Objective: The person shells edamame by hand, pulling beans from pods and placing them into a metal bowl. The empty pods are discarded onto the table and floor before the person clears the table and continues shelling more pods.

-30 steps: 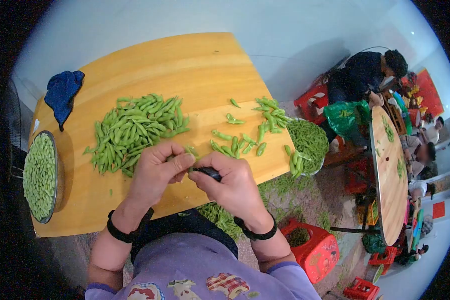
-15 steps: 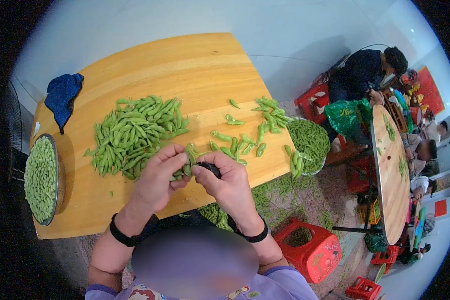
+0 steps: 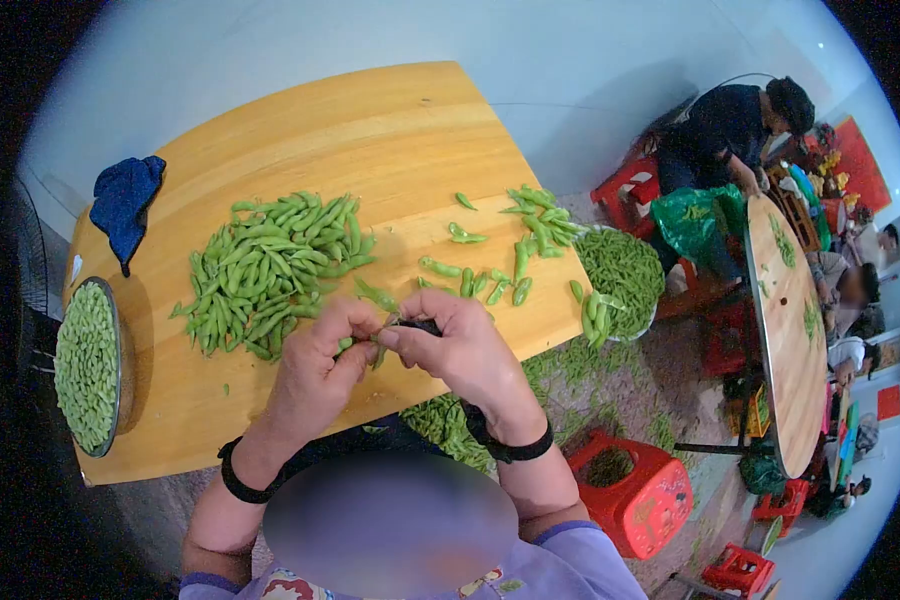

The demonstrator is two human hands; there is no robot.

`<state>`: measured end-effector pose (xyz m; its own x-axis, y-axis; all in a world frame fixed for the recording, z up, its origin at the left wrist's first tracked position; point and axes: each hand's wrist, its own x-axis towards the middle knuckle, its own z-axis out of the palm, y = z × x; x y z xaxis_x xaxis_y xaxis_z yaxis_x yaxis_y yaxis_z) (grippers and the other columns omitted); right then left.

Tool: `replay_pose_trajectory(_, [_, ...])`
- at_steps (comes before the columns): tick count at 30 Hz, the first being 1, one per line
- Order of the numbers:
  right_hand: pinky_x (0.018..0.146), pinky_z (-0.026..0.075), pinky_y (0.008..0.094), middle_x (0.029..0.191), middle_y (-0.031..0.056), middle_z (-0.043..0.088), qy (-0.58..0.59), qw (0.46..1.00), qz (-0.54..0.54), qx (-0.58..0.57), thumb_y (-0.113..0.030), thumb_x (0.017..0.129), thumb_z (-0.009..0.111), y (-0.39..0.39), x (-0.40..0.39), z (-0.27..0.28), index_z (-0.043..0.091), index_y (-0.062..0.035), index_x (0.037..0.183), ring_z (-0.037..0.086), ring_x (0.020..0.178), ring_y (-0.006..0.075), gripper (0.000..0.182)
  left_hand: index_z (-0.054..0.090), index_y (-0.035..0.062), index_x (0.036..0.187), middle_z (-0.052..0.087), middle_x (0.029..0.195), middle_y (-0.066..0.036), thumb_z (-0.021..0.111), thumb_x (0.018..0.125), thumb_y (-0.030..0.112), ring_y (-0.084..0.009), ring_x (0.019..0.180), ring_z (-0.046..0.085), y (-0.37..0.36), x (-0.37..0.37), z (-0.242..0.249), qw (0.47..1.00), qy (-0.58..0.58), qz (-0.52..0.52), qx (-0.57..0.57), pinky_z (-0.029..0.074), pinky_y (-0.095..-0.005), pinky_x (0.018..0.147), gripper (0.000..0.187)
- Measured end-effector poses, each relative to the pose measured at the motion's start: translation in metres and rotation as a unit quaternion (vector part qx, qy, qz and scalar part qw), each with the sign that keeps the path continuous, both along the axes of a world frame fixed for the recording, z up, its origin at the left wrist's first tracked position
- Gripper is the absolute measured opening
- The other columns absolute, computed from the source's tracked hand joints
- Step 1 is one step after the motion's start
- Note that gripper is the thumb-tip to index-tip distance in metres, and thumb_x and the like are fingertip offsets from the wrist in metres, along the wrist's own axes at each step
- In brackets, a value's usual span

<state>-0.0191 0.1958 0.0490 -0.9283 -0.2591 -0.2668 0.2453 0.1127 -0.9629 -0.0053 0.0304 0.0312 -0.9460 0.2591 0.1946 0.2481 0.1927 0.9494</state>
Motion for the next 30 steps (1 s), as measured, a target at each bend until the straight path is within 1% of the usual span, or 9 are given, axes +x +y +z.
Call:
replay_pose_trajectory(3, [0.038, 0.026, 0.0164, 0.062, -0.0001, 0.05, -0.047, 0.995, 0.02, -0.088, -0.01, 0.079, 0.059, 0.007, -0.006, -0.013, 0.055, -0.0023, 0.085, 0.039, 0.045, 0.0025, 0.01, 0.048, 0.004, 0.088, 0.049, 0.074, -0.002, 0.051, 0.076, -0.006, -0.0072, 0.063, 0.048, 0.0, 0.0, -0.003, 1.0, 0.0, -0.014, 0.005, 0.04, -0.0217, 0.054, 0.017])
replay_pose_trajectory(5, [0.035, 0.025, 0.0173, 0.059, 0.0, 0.049, -0.156, 0.94, 0.004, -0.304, -0.009, 0.079, 0.058, 0.006, -0.008, -0.017, 0.055, -0.0036, 0.082, 0.035, 0.04, 0.0029, 0.007, 0.048, 0.0047, 0.088, 0.048, 0.073, -0.002, 0.053, 0.073, -0.004, -0.0072, 0.068, 0.048, -0.001, -0.001, -0.004, 0.997, -0.019, -0.018, 0.068, 0.041, -0.0216, 0.059, 0.018])
replay_pose_trajectory(9, [0.032, 0.023, 0.0176, 0.057, -0.0001, 0.048, -0.13, 0.942, -0.056, -0.304, -0.008, 0.079, 0.058, -0.007, 0.001, -0.009, 0.054, -0.0043, 0.079, 0.031, 0.036, 0.0029, 0.006, 0.049, 0.0039, 0.089, 0.053, 0.073, -0.003, 0.054, 0.074, 0.001, -0.011, 0.071, 0.052, -0.006, -0.005, -0.007, 0.996, -0.049, -0.03, 0.071, 0.043, -0.0253, 0.066, 0.016])
replay_pose_trajectory(11, [0.031, 0.023, 0.0171, 0.056, -0.001, 0.046, -0.098, 0.96, -0.109, -0.239, -0.009, 0.079, 0.059, -0.011, 0.002, -0.007, 0.053, -0.0042, 0.079, 0.031, 0.036, 0.0023, 0.007, 0.052, 0.0047, 0.088, 0.052, 0.077, -0.003, 0.055, 0.071, 0.001, -0.0086, 0.073, 0.05, -0.004, -0.009, -0.007, 0.999, 0.024, -0.029, 0.015, 0.043, -0.0237, 0.065, 0.017])
replay_pose_trajectory(13, [0.031, 0.022, 0.0163, 0.055, -0.0026, 0.043, -0.077, 0.965, -0.128, -0.214, -0.009, 0.08, 0.058, -0.011, 0.003, -0.003, 0.051, -0.0055, 0.076, 0.03, 0.035, 0.0019, 0.008, 0.053, 0.0045, 0.087, 0.055, 0.078, -0.005, 0.056, 0.07, 0.003, -0.0126, 0.072, 0.053, -0.004, -0.01, -0.008, 0.998, 0.03, -0.037, 0.042, 0.044, -0.0261, 0.065, 0.018])
replay_pose_trajectory(18, [0.028, 0.023, 0.0152, 0.053, -0.0029, 0.04, -0.048, 0.952, -0.117, -0.28, -0.009, 0.082, 0.053, -0.013, -0.003, -0.01, 0.046, -0.0063, 0.074, 0.03, 0.034, 0.0018, 0.011, 0.051, 0.0036, 0.086, 0.056, 0.073, -0.009, 0.057, 0.069, 0.005, -0.018, 0.068, 0.056, -0.006, -0.011, -0.008, 0.997, 0.072, 0.01, 0.03, 0.045, -0.0291, 0.063, 0.018])
replay_pose_trajectory(24, [0.028, 0.027, 0.0147, 0.052, -0.0003, 0.045, -0.003, 0.952, -0.111, -0.285, -0.009, 0.082, 0.053, -0.024, -0.008, -0.016, 0.046, -0.0054, 0.074, 0.029, 0.032, 0.0019, 0.011, 0.049, 0.0026, 0.081, 0.053, 0.068, -0.006, 0.055, 0.07, 0.005, -0.0118, 0.065, 0.05, -0.011, -0.012, -0.004, 0.994, 0.01, -0.024, 0.102, 0.042, -0.0273, 0.06, 0.013])
replay_pose_trajectory(28, [0.028, 0.027, 0.0147, 0.056, 0.0003, 0.046, 0.024, 0.942, -0.141, -0.304, -0.01, 0.082, 0.054, -0.019, -0.014, -0.015, 0.047, -0.006, 0.076, 0.032, 0.035, 0.002, 0.01, 0.049, 0.0032, 0.08, 0.053, 0.068, -0.003, 0.054, 0.071, 0.006, -0.0088, 0.063, 0.049, -0.02, -0.014, -0.007, 0.996, -0.018, -0.043, 0.079, 0.041, -0.0248, 0.057, 0.011])
replay_pose_trajectory(30, [0.028, 0.027, 0.0146, 0.057, 0.0006, 0.046, 0.041, 0.942, -0.154, -0.297, -0.009, 0.082, 0.053, -0.015, -0.017, -0.013, 0.047, -0.006, 0.076, 0.032, 0.036, 0.0021, 0.01, 0.051, 0.005, 0.081, 0.052, 0.068, -0.001, 0.053, 0.073, 0.007, -0.0061, 0.06, 0.048, -0.026, -0.012, -0.001, 0.974, -0.161, -0.039, 0.152, 0.039, -0.0212, 0.052, 0.008])
